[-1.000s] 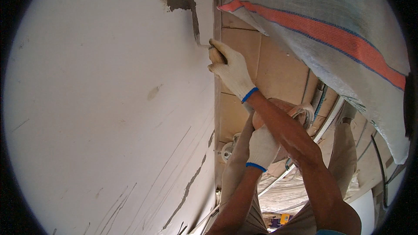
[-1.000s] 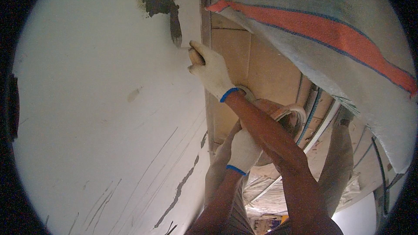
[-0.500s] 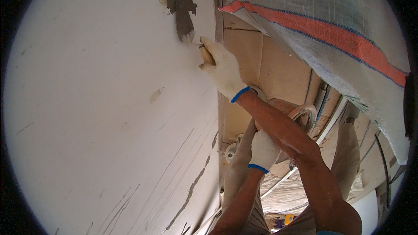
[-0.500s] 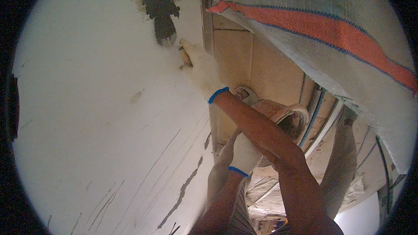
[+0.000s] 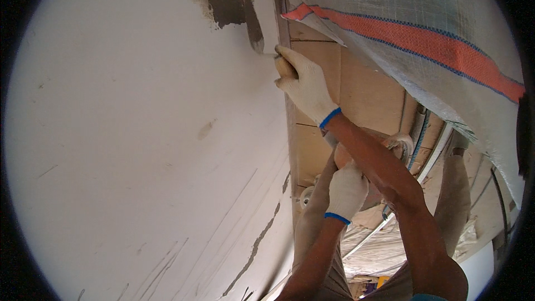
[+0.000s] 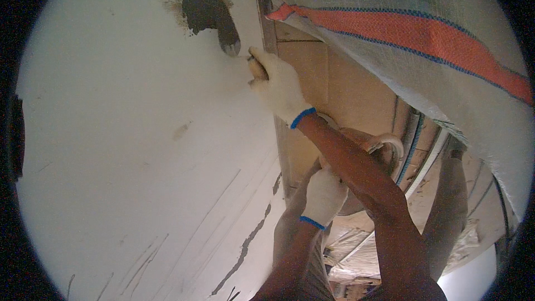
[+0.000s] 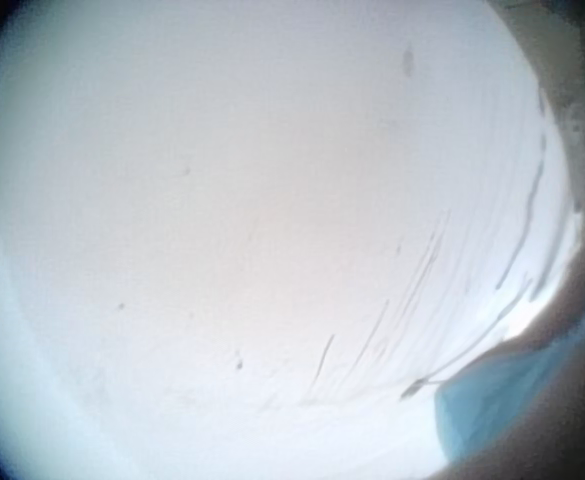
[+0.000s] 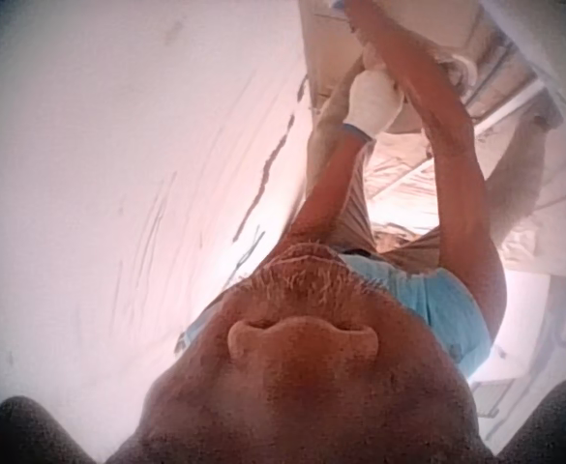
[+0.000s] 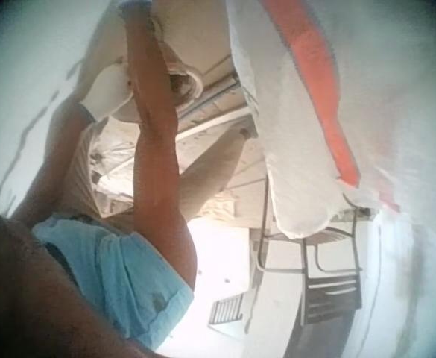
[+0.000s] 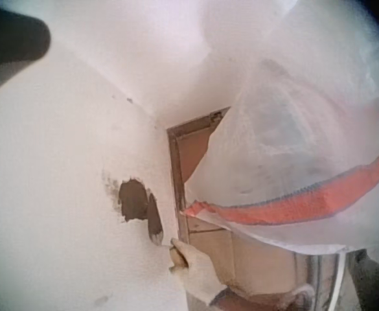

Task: The person uses a trowel to apply and smooth a dark grey plaster-like substance onto a white wall. They repeatedly scoop the material from a bucket held in the left hand and spread it over a specific damaged area on the wall surface.

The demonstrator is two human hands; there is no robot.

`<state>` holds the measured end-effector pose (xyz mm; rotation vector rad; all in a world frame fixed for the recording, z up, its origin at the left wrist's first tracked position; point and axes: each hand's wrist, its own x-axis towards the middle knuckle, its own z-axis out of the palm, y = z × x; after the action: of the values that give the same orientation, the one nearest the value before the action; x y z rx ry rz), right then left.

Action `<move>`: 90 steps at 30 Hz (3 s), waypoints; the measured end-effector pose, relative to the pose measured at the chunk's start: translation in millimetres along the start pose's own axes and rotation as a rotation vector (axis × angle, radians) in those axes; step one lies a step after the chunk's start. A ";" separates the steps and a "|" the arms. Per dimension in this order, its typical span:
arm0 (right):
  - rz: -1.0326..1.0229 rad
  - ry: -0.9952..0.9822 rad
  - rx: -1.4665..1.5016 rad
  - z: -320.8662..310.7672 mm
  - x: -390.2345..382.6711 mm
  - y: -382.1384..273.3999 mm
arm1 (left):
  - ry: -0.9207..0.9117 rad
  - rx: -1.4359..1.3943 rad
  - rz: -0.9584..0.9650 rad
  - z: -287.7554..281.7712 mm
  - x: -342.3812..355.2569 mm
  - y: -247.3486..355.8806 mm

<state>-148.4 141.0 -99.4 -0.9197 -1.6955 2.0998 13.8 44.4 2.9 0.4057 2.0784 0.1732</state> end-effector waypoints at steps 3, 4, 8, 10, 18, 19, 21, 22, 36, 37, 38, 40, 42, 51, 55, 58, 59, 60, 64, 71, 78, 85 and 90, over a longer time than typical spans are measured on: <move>0.000 0.062 -0.025 10.6 14.1 5.2 | -0.001 0.040 0.008 -0.1 -0.5 -1.4; -0.011 0.078 -0.037 13.5 17.2 5.2 | -0.017 0.049 0.001 1.4 -0.7 -2.4; -0.025 0.053 -0.078 22.2 25.7 -0.6 | -0.045 0.044 0.006 8.8 -1.0 -13.2; -0.077 0.099 -0.114 29.5 28.8 2.3 | -0.051 0.025 0.016 9.3 -1.2 -14.8; 0.005 -0.034 -0.069 30.7 17.1 -14.7 | -0.047 0.012 0.080 12.5 -4.0 -23.2; 0.012 -0.050 -0.064 31.1 14.5 -17.9 | -0.038 0.019 0.085 13.0 -4.6 -23.6; 0.003 -0.065 -0.105 31.6 8.4 -25.9 | -0.021 0.034 0.098 13.7 -5.2 -23.3; -0.002 -0.072 -0.127 31.2 5.4 -28.9 | 0.005 0.024 0.118 16.8 -5.6 -24.7; -0.062 0.053 -0.126 18.6 27.7 10.3 | 0.031 -0.007 0.025 0.9 -0.5 -4.8; -0.031 0.034 -0.148 20.4 30.7 9.5 | 0.024 -0.002 0.025 0.9 -0.6 -6.9; -0.042 0.032 -0.159 22.9 32.5 8.5 | 0.017 0.003 0.025 1.8 -0.8 -10.0; -0.064 0.034 -0.187 26.7 35.6 10.2 | 0.015 0.003 0.039 5.7 -1.3 -15.9; -0.103 0.085 -0.200 30.7 41.5 13.0 | 0.027 -0.005 0.063 9.4 -1.0 -18.7; -0.045 -0.024 -0.253 22.7 42.9 13.5 | -0.011 0.020 0.032 4.2 0.2 -16.6; -0.124 0.009 -0.309 16.5 31.7 24.4 | 0.030 0.000 0.026 -1.4 2.5 -11.1; -0.102 0.000 -0.263 13.7 25.7 27.3 | 0.040 -0.010 0.041 -2.9 3.6 -8.8; -0.110 0.025 -0.264 15.2 25.6 26.5 | 0.042 -0.005 0.049 -1.8 3.5 -10.2; -0.116 0.049 -0.265 17.6 26.4 22.8 | 0.044 0.000 0.057 -1.8 3.5 -9.8; -0.141 0.091 -0.296 22.8 42.7 12.5 | -0.016 0.025 0.027 -2.2 3.6 -7.2; 0.031 -0.085 -0.377 9.7 35.8 1.4 | 0.029 0.007 0.001 -10.0 3.3 -1.8; -0.068 0.022 -0.315 11.2 36.3 7.4 | -0.005 -0.017 0.004 -13.9 5.6 4.8; -0.026 -0.050 -0.365 12.7 44.5 -0.8 | -0.037 -0.027 -0.019 -9.0 5.5 1.1; -0.028 -0.017 -0.289 4.7 30.8 6.5 | 0.027 -0.070 -0.024 -13.0 5.3 2.0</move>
<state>-173.6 153.8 -114.2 -0.9516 -2.0453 1.8795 0.6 48.6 5.9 0.3375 2.0961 0.2373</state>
